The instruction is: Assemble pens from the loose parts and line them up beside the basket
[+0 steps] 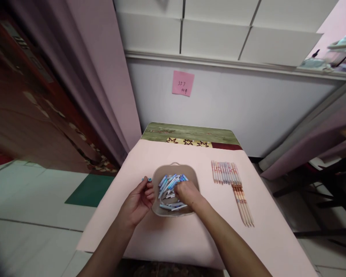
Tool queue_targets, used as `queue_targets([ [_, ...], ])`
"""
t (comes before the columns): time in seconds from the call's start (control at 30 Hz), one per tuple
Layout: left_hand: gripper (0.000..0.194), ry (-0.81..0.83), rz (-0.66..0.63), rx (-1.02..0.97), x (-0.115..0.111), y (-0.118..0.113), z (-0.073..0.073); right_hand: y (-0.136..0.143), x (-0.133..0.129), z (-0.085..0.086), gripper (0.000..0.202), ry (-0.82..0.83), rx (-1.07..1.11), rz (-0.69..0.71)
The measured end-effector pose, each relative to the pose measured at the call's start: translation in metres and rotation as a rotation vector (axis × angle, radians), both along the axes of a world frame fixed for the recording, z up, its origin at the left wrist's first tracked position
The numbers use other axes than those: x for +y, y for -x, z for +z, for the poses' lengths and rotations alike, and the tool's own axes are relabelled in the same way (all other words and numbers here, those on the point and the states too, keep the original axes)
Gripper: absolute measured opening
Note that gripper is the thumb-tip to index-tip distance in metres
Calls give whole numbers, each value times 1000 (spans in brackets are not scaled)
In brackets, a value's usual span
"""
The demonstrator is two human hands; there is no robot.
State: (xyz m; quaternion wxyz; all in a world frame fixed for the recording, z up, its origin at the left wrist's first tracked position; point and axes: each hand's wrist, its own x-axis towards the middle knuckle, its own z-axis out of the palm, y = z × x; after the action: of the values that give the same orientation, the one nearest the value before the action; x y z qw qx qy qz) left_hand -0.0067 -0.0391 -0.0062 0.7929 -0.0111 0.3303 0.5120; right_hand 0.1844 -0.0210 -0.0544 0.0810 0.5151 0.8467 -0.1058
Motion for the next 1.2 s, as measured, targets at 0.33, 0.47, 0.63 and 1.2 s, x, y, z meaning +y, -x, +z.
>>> queue_targets([
  [0.33, 14, 12, -6, 8, -2, -4, 2, 8, 2, -6, 23, 8, 97, 50],
  [0.47, 14, 8, 2, 11, -4, -4, 3, -6, -2, 6, 24, -67, 237, -64],
  [0.63, 14, 2, -44, -4, -5, -13, -6, 5, -27, 29, 26, -127, 1227, -445],
  [1.2, 13, 71, -89, 37, -15, -27, 3, 35, -57, 40, 16, -249, 1591, -478],
])
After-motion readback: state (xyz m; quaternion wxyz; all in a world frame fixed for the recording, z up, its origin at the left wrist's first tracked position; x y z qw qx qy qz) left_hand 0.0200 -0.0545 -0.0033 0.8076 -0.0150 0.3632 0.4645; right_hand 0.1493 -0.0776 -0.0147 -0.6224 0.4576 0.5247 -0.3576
